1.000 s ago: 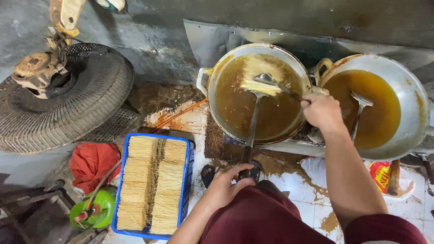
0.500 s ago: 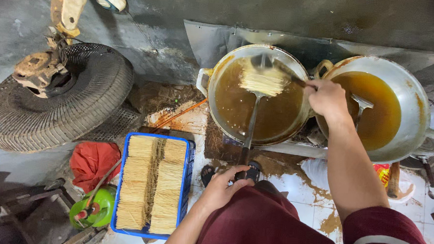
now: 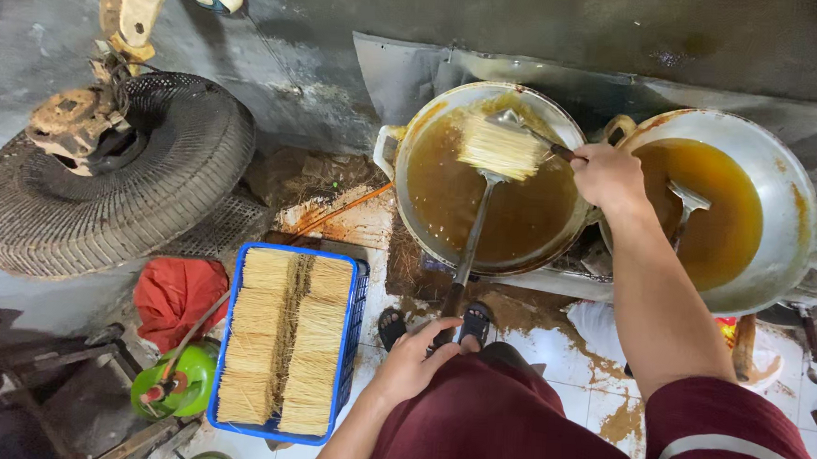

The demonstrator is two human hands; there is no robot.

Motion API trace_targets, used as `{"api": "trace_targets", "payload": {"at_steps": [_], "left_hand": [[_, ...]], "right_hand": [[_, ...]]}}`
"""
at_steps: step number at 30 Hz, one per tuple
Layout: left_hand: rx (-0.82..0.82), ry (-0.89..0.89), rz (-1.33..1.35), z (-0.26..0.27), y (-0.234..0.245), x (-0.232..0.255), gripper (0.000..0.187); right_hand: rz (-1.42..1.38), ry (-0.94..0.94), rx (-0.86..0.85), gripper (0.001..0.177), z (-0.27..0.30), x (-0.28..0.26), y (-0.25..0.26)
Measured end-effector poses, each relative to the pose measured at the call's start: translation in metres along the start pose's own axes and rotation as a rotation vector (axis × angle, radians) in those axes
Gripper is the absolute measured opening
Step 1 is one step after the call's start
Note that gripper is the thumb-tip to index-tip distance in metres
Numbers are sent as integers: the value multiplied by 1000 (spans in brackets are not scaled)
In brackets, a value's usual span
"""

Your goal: The person uses a slotted spoon and a ladle to lower bundles of dry noodles into two large pots of hot oil, stirs them, and removes cooked bundles to place them in a blue crate. The person also skims oil from the pots and transfers it into a strainer.

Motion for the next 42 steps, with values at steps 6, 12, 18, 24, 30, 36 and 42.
{"api": "trace_targets", "payload": {"at_steps": [6,12,18,24,30,36,42], "left_hand": [[16,23,43,1,8,7,36],[11,54,69,3,13,8,35],[0,100,-27,0,14,1,35],[4,73,-51,-4,14,5,35],[7,66,-52,-6,14,12,34],[22,-3,-72,-6,16,11,33],[27,35,-59,-7,18,10,33]], "right_hand": [[-87,129,153,32,-12,5,0],[-66,51,79,33,-22,10,-1],[-29,36,65,34,-30,9,0],[333,111,128,43,-27,47,20],[553,243,259,39,15,123,53],[528,282,292,35,-5,148,7],[351,198,196,36,7,169,21]]}}
Point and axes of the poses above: each hand's wrist, its own z-axis away from the middle knuckle, its own y-axis out of the back of the hand, x = y × z, the point moved 6 cm from there along -z, towards the middle knuckle, and after that the axes turned 4 degrees about -x, right-handed, at the moved point
